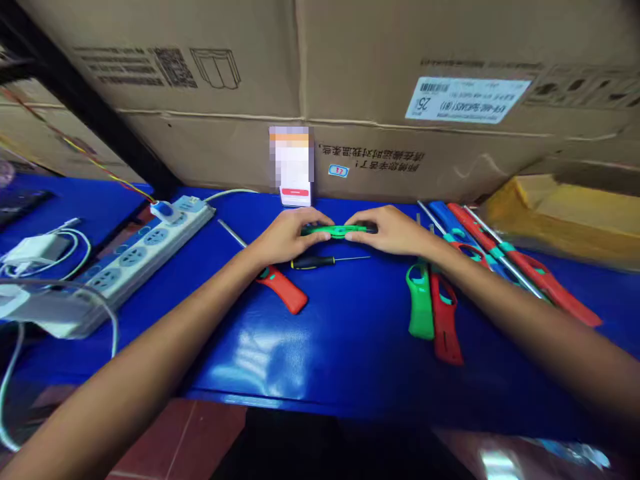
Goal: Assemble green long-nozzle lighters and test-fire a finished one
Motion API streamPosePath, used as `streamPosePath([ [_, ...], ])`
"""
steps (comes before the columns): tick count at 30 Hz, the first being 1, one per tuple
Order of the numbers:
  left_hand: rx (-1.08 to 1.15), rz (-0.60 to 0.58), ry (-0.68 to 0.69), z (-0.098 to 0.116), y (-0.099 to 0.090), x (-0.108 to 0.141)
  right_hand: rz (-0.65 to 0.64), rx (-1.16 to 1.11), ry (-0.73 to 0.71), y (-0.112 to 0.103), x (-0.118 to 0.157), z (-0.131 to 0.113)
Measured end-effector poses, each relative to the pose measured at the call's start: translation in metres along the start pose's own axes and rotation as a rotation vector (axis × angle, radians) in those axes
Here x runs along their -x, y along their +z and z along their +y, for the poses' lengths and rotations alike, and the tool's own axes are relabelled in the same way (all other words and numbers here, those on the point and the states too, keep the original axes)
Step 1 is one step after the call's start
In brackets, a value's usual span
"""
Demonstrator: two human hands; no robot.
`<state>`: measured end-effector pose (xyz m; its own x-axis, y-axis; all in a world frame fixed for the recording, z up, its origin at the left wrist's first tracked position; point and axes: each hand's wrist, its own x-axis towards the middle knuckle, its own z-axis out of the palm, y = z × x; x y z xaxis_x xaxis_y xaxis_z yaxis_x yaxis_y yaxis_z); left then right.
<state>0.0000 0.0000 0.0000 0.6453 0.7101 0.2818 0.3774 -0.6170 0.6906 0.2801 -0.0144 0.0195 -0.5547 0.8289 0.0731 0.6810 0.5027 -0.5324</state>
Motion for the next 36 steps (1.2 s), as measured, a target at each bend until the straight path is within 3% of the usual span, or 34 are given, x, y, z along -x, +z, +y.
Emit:
streamPosePath([
  [3, -0.027, 0.031, -0.067, -0.004, 0.005, -0.002, 0.074, 0.167, -0.043, 0.011, 0.003, -0.006],
  [6, -0.145, 0.050, -0.023, -0.008, 0.009, -0.005, 0.092, 0.238, -0.083, 0.018, 0.004, -0.007],
  [13, -0.137, -0.070, 0.132, -0.010, 0.003, -0.004, 0.118, 0.123, -0.107, 0.019, 0.003, 0.001],
  [24, -0.248, -0.033, 0.196, -0.010, 0.006, -0.005, 0.143, 0.143, -0.149, 0.018, 0.005, 0.004],
  [36, -0.336, -0.015, 0.219, -0.011, 0.012, -0.008, 0.104, 0.159, -0.025, 0.019, 0.003, 0.000],
])
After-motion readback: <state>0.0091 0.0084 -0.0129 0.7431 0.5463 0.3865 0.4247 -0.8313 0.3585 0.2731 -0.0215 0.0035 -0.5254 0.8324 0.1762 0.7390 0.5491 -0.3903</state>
